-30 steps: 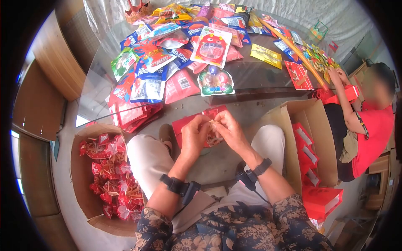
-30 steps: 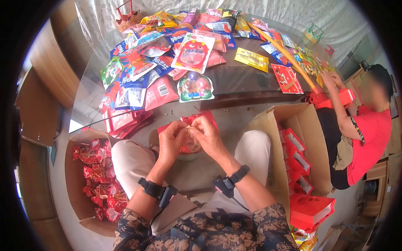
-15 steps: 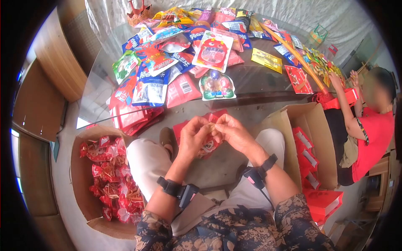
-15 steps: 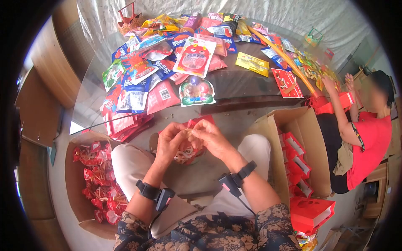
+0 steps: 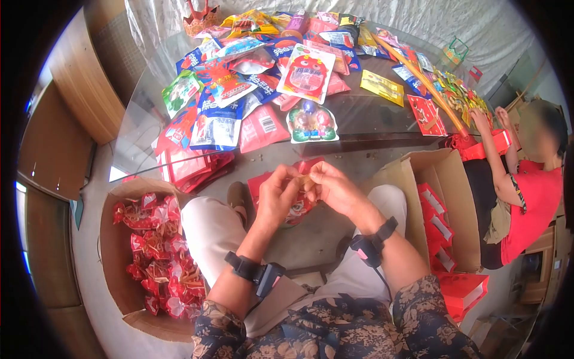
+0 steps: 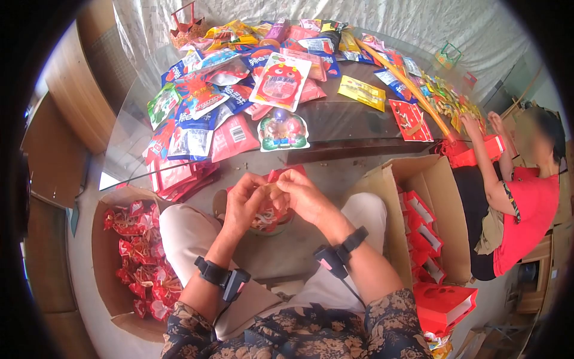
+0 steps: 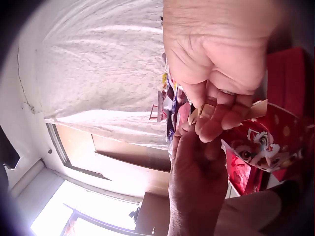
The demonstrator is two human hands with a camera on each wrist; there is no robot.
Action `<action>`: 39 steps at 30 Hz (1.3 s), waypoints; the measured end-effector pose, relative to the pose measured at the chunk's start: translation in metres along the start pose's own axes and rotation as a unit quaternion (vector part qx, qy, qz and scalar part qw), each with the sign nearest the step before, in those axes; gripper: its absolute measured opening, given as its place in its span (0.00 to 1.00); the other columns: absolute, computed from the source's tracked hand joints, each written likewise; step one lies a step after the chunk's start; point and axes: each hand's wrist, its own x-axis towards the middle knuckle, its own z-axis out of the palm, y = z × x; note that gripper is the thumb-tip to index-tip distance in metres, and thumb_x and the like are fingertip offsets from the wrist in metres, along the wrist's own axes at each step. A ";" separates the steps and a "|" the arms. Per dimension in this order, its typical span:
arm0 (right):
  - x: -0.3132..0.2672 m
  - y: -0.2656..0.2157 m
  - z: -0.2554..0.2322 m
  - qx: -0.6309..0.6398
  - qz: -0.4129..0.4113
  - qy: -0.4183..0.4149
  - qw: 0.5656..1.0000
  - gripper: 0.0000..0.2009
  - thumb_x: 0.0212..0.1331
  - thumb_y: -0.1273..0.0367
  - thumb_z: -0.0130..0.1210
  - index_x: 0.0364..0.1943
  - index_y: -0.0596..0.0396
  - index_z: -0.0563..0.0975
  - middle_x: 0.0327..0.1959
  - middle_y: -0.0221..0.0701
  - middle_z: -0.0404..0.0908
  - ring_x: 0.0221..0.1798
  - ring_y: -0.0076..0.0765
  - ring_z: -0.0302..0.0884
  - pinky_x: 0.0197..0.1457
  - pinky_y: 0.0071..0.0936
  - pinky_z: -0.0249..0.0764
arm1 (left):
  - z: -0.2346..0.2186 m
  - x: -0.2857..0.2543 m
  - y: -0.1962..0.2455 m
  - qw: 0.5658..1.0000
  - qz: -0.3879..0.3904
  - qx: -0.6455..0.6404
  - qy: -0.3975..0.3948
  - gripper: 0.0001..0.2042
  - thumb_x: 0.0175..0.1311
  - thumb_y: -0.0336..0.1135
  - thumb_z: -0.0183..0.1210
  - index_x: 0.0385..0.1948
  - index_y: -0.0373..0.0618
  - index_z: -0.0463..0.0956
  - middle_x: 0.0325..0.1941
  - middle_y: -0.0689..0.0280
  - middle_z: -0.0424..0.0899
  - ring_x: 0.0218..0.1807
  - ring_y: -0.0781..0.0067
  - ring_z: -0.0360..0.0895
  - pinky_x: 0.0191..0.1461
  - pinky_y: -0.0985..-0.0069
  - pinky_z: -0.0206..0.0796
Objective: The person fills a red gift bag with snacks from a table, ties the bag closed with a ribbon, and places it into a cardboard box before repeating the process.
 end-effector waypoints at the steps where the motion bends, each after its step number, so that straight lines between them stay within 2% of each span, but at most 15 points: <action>1: 0.001 -0.001 -0.002 0.022 0.011 -0.010 1.000 0.05 0.68 0.67 0.50 0.41 0.51 0.70 0.32 0.34 0.81 0.29 0.30 0.79 0.34 0.26 0.75 | 0.000 -0.001 0.003 0.997 0.056 0.060 0.000 0.02 0.64 0.25 0.54 0.35 0.40 0.73 0.27 0.62 0.78 0.25 0.70 0.75 0.30 0.74 0.67; 2: 0.000 -0.002 -0.003 0.043 0.021 -0.019 0.999 0.05 0.68 0.67 0.50 0.41 0.51 0.70 0.32 0.34 0.81 0.30 0.30 0.79 0.34 0.26 0.75 | 0.001 -0.003 0.006 0.987 0.112 0.118 -0.002 0.03 0.63 0.25 0.55 0.36 0.41 0.73 0.29 0.60 0.79 0.27 0.65 0.77 0.31 0.71 0.68; 5: -0.003 -0.006 -0.002 0.070 0.038 -0.024 0.996 0.05 0.67 0.67 0.52 0.41 0.51 0.71 0.32 0.32 0.80 0.30 0.28 0.78 0.35 0.27 0.75 | -0.004 -0.004 0.014 0.962 0.188 0.195 -0.044 0.06 0.60 0.23 0.56 0.38 0.43 0.74 0.35 0.57 0.77 0.35 0.51 0.78 0.37 0.63 0.70; 8: -0.007 -0.013 0.003 0.048 0.043 -0.035 0.997 0.07 0.66 0.66 0.55 0.41 0.50 0.71 0.32 0.31 0.79 0.30 0.27 0.78 0.36 0.27 0.75 | -0.007 -0.005 0.015 0.953 0.200 0.216 -0.067 0.08 0.58 0.21 0.56 0.38 0.44 0.74 0.35 0.58 0.75 0.37 0.50 0.78 0.37 0.62 0.70; 11: -0.008 -0.013 0.003 0.028 0.043 -0.046 0.998 0.09 0.64 0.66 0.58 0.41 0.50 0.72 0.32 0.29 0.79 0.31 0.26 0.77 0.37 0.26 0.75 | -0.008 -0.006 0.019 0.950 0.199 0.226 -0.084 0.09 0.57 0.19 0.56 0.39 0.41 0.74 0.38 0.59 0.78 0.42 0.57 0.79 0.44 0.68 0.71; 17: -0.006 -0.009 -0.005 0.002 0.044 -0.068 0.997 0.10 0.60 0.67 0.62 0.40 0.50 0.72 0.32 0.28 0.78 0.31 0.25 0.77 0.38 0.25 0.74 | -0.008 -0.005 0.013 0.952 0.224 0.191 -0.080 0.10 0.55 0.18 0.58 0.38 0.40 0.75 0.39 0.61 0.78 0.41 0.58 0.79 0.45 0.69 0.72; 20: -0.007 -0.012 -0.005 -0.007 0.030 -0.061 0.998 0.09 0.59 0.68 0.63 0.38 0.51 0.73 0.32 0.28 0.78 0.31 0.25 0.76 0.38 0.25 0.74 | -0.002 -0.010 0.018 0.985 0.116 0.119 -0.046 0.10 0.54 0.20 0.60 0.38 0.40 0.77 0.38 0.62 0.78 0.42 0.62 0.79 0.45 0.70 0.71; 23: -0.010 -0.019 0.000 -0.026 0.038 -0.072 0.996 0.09 0.59 0.68 0.63 0.36 0.51 0.74 0.31 0.27 0.78 0.30 0.24 0.76 0.36 0.23 0.73 | -0.003 -0.008 0.019 0.970 0.151 0.191 -0.014 0.11 0.54 0.21 0.61 0.39 0.41 0.80 0.38 0.63 0.78 0.43 0.65 0.79 0.45 0.71 0.71; 26: -0.011 -0.018 0.003 -0.068 0.043 -0.060 0.995 0.09 0.58 0.68 0.64 0.35 0.51 0.74 0.30 0.26 0.79 0.29 0.22 0.75 0.33 0.21 0.71 | -0.006 -0.008 0.013 0.966 0.145 0.211 -0.028 0.10 0.54 0.22 0.61 0.38 0.43 0.81 0.42 0.61 0.77 0.42 0.59 0.79 0.43 0.68 0.72; 29: -0.013 -0.019 0.008 -0.104 0.037 -0.043 0.993 0.08 0.58 0.69 0.63 0.33 0.51 0.74 0.29 0.26 0.79 0.29 0.20 0.74 0.32 0.19 0.70 | -0.006 -0.007 0.012 0.966 0.152 0.207 -0.015 0.08 0.55 0.24 0.61 0.36 0.43 0.81 0.45 0.60 0.77 0.44 0.58 0.79 0.44 0.67 0.72; 35: -0.019 -0.022 0.027 -0.315 -0.057 0.018 0.947 0.05 0.60 0.73 0.60 0.30 0.54 0.74 0.27 0.23 0.77 0.27 0.15 0.71 0.30 0.17 0.67 | -0.009 -0.005 0.007 0.971 0.114 0.211 -0.024 0.05 0.57 0.27 0.59 0.34 0.42 0.80 0.48 0.59 0.77 0.46 0.54 0.78 0.47 0.65 0.70; 38: -0.019 -0.016 0.032 -0.374 -0.100 0.028 0.921 0.05 0.60 0.72 0.61 0.30 0.54 0.75 0.26 0.23 0.76 0.28 0.14 0.70 0.30 0.16 0.68 | -0.010 -0.006 0.009 0.969 0.109 0.220 -0.022 0.05 0.57 0.27 0.58 0.34 0.42 0.79 0.48 0.59 0.77 0.46 0.54 0.78 0.48 0.64 0.70; 39: -0.019 -0.016 0.032 -0.361 -0.088 0.027 0.928 0.06 0.60 0.72 0.61 0.30 0.54 0.75 0.27 0.22 0.77 0.28 0.14 0.70 0.31 0.16 0.68 | -0.010 -0.006 0.009 0.969 0.109 0.220 -0.019 0.05 0.57 0.27 0.58 0.34 0.42 0.79 0.48 0.59 0.77 0.46 0.54 0.78 0.47 0.64 0.70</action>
